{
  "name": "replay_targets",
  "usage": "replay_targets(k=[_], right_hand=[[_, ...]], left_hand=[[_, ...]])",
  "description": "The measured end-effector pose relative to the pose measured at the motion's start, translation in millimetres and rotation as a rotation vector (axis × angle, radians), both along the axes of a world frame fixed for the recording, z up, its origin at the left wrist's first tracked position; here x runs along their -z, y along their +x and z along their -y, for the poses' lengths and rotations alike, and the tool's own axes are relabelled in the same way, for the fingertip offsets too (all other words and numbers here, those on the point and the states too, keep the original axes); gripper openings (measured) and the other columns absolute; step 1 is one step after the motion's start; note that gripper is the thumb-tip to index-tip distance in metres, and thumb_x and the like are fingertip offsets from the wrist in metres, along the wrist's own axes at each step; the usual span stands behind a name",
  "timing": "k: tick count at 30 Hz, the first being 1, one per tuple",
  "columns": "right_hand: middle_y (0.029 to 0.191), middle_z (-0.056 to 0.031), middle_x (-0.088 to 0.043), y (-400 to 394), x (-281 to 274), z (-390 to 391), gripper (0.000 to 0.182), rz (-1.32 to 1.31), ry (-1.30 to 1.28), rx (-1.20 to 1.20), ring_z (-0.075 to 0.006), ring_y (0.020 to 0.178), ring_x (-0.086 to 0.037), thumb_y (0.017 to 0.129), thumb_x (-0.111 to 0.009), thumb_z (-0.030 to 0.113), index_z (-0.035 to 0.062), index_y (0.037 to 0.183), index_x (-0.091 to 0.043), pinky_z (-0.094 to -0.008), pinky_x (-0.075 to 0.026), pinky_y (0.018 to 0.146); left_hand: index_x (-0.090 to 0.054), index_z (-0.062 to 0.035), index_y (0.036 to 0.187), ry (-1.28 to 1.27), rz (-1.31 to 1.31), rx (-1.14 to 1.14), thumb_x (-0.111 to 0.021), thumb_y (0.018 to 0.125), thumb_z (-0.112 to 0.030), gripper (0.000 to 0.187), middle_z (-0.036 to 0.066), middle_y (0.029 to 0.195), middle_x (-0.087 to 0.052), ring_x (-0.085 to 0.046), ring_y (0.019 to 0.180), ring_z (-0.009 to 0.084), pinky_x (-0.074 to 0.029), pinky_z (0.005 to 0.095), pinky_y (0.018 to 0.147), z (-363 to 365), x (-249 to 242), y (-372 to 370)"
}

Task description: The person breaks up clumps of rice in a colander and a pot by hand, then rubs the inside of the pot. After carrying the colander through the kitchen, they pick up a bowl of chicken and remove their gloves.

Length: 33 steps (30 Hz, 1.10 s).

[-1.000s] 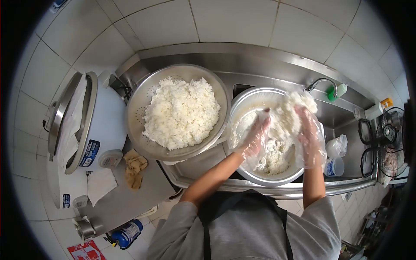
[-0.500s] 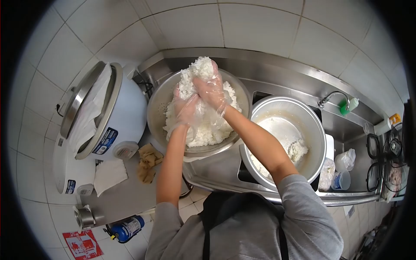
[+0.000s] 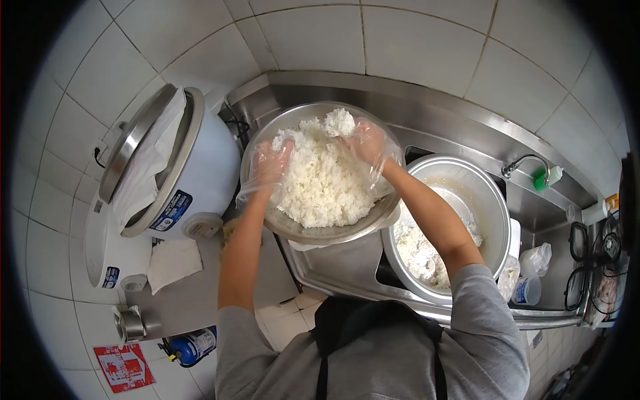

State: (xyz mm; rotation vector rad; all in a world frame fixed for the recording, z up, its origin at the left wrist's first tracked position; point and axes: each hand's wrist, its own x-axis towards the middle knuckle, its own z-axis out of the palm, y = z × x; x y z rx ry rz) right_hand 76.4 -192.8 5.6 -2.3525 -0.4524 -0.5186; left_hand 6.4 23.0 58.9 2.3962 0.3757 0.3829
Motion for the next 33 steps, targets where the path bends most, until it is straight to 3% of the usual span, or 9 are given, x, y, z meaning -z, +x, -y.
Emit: replay_targets(k=[8,10,14,17,19,22,28,30,33], right_hand=[[0.093,-0.0171,-0.060,-17,-73,16,0.061,-0.577,-0.211,-0.397,-0.0299,0.086,-0.059,0.068,-0.067,0.043,0.0062,0.114,-0.051,-0.0374,-0.047,0.073],[0.062,-0.0097,-0.054,-22,-65,18,0.064,-0.403,-0.131,-0.532,-0.0156,0.047,-0.049,0.070,-0.070,0.025,0.0000,0.123,-0.044,-0.0304,-0.042,0.051],[0.063,-0.0099,-0.055,-18,-52,8,0.059,-0.336,0.003,-0.514,-0.0160,0.047,-0.049,0.068,-0.071,0.019,0.0017,0.120,-0.049,-0.0305,-0.042,0.052],[0.070,-0.0112,-0.058,-20,-65,5,0.052,-0.449,0.033,-0.441,-0.0196,0.055,-0.054,0.064,-0.073,0.018,0.0026,0.111,-0.056,-0.0314,-0.044,0.057],[0.094,-0.0185,-0.060,-17,-64,4,0.053,-0.502,0.059,-0.382,-0.0317,0.095,-0.055,0.060,-0.076,0.023,0.0033,0.106,-0.058,-0.0367,-0.042,0.084],[0.092,-0.0187,-0.058,-15,-61,8,0.051,-0.250,-0.057,-0.492,-0.0324,0.094,-0.055,0.060,-0.076,0.026,0.0017,0.101,-0.059,-0.0361,-0.043,0.083],[0.116,-0.0217,-0.043,-30,-60,9,0.076,-0.285,-0.297,-0.666,-0.0377,0.102,-0.049,0.050,-0.080,0.031,0.0076,0.114,-0.048,-0.0392,-0.039,0.090],[0.122,-0.0228,-0.037,-35,-37,14,0.084,-0.033,-0.379,-0.585,-0.0400,0.107,-0.044,0.048,-0.080,0.032,0.0152,0.120,-0.040,-0.0413,-0.037,0.093],[0.115,-0.0225,-0.046,-26,-25,20,0.084,-0.140,-0.277,-0.427,-0.0367,0.103,-0.050,0.050,-0.078,0.031,0.0187,0.122,-0.037,-0.0403,-0.041,0.088]], left_hand=[[-0.040,0.0020,0.124,0.007,0.117,0.442,-0.062,0.077,-0.029,0.060,0.020,0.118,-0.049,-0.048,0.109,0.0289,-0.037,0.0352,0.092,-6,-14,-7],[-0.035,0.0032,0.126,0.112,0.152,0.499,-0.062,0.079,-0.025,0.060,0.019,0.120,-0.048,-0.047,0.109,0.0250,-0.037,0.0347,0.092,-8,-14,-8],[-0.050,0.0009,0.109,-0.161,0.118,0.443,-0.057,0.084,-0.024,0.036,0.014,0.100,-0.057,-0.053,0.090,0.0207,-0.042,0.0310,0.078,-12,3,-3],[-0.060,-0.0008,0.090,-0.054,0.081,0.262,-0.056,0.084,-0.023,0.023,0.012,0.082,-0.060,-0.055,0.073,0.0206,-0.042,0.0332,0.066,-6,-6,-1],[-0.062,-0.0008,0.082,-0.076,0.036,0.189,-0.056,0.084,-0.023,0.023,0.011,0.075,-0.059,-0.055,0.069,0.0202,-0.042,0.0344,0.063,1,-17,-1],[-0.061,0.0005,0.077,-0.307,0.028,0.240,-0.059,0.081,-0.025,0.026,0.013,0.079,-0.058,-0.055,0.069,0.0216,-0.042,0.0346,0.064,10,-21,2],[-0.051,-0.0080,0.114,0.050,0.364,0.854,-0.065,0.072,-0.026,0.048,0.014,0.101,-0.056,-0.056,0.094,0.0255,-0.043,0.0333,0.082,29,3,40],[-0.043,-0.0102,0.122,0.052,-0.246,0.950,-0.070,0.064,-0.021,0.064,0.013,0.122,-0.048,-0.047,0.109,0.0245,-0.038,0.0343,0.092,31,-3,45],[-0.039,-0.0118,0.123,0.329,-0.321,0.908,-0.072,0.059,-0.027,0.073,0.019,0.114,-0.052,-0.051,0.103,0.0313,-0.041,0.0381,0.088,41,-10,51]])
